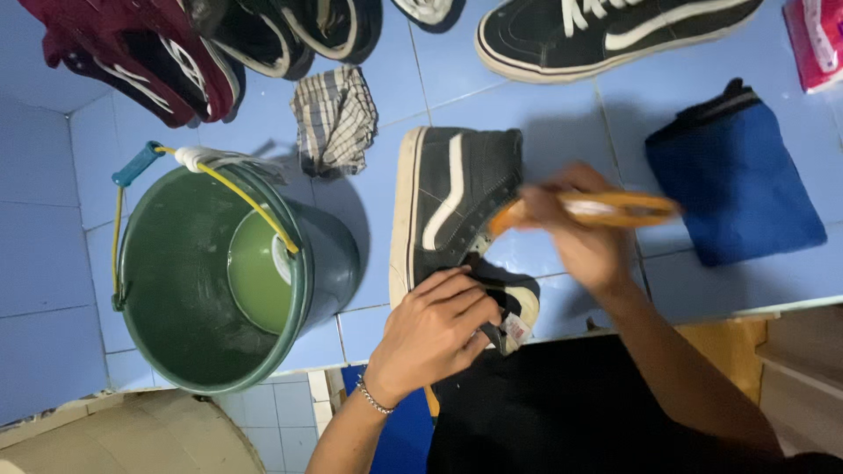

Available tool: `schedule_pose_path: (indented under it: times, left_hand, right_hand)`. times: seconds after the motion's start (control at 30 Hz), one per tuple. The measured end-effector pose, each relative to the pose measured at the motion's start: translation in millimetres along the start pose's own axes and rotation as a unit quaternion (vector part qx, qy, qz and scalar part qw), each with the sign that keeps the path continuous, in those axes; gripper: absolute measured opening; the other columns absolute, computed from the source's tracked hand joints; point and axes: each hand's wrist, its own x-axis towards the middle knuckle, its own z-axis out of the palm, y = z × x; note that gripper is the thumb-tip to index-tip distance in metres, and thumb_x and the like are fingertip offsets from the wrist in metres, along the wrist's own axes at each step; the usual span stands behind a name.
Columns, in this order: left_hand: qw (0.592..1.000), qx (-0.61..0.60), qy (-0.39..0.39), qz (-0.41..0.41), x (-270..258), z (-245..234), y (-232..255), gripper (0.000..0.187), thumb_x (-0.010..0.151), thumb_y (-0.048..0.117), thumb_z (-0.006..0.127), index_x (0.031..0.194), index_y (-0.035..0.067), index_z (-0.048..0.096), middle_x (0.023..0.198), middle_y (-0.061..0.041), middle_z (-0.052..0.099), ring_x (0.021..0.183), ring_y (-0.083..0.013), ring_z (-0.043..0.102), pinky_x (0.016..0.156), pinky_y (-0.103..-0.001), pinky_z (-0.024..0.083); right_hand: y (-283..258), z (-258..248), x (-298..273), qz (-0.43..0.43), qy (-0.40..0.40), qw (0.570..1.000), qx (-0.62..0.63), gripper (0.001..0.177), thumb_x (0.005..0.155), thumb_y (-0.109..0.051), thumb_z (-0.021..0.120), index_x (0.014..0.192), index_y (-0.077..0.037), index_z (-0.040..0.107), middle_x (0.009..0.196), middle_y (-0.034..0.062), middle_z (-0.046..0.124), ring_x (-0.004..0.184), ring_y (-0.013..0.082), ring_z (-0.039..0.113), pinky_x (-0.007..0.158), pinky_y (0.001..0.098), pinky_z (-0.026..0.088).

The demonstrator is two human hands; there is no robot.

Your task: The person cleans a shoe by applying a liquid from a bucket with a large brush and scrubbing the interior with a toothbrush.

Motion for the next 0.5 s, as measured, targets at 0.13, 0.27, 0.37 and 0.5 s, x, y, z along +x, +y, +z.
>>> schedule_pose_path:
  times: [0.13,0.27,0.37,0.5]
  left_hand:
    - [1.0,0.006,0.018,-0.001,3.3,-2.1,-3.0,0.013,0.082,0.001,0.066,0.091,0.01,0.062,0.09,-0.004,0.066,0.093,-0.0247,0.063,0.107,-0.042,0.052]
    - [1.0,-0.005,0.025,0.002,-3.1,-2.5,-5.7,0.014,0.081,0.003,0.067,0.092,0.01,0.062,0.091,-0.004,0.066,0.094,-0.0264,0.063,0.105,-0.041,0.052]
    - [1.0,0.0,0.025,-0.001,-2.7,-1.4,-8.2,0.013,0.083,0.003,0.068,0.092,0.011,0.063,0.09,-0.004,0.067,0.095,-0.0248,0.063,0.107,-0.041,0.051]
    - [0.999,-0.006,0.032,-0.003,-3.4,-0.9,-7.4,0.012,0.083,0.002,0.064,0.091,0.01,0.063,0.089,-0.004,0.067,0.093,-0.0248,0.063,0.106,-0.042,0.052]
  right_hand:
    - [7.9,17.6,11.6,0.039,0.017,0.985,0.166,0.019,0.1,-0.019,0.068,0.1,-0.002,0.06,0.091,0.0104,0.063,0.082,0.0212,0.073,0.07,0.0306,0.069]
    - [45.1,-22.4,-12.4,-0.091,0.108,0.989,-0.046,0.009,0.106,-0.011,0.072,0.105,-0.004,0.066,0.101,0.0103,0.065,0.089,0.0191,0.062,0.085,0.0304,0.049]
    - [163.0,-91.9,-53.8,-0.145,0.156,0.854,-0.475,0.048,0.113,-0.043,0.065,0.113,0.003,0.05,0.102,0.0138,0.047,0.097,0.0221,0.047,0.094,0.0316,0.038]
    - [24.5,-83.2,-47.0,-0.224,0.192,0.922,-0.251,0.008,0.102,0.012,0.077,0.108,0.015,0.074,0.107,0.0314,0.067,0.095,0.0409,0.064,0.086,0.0493,0.052]
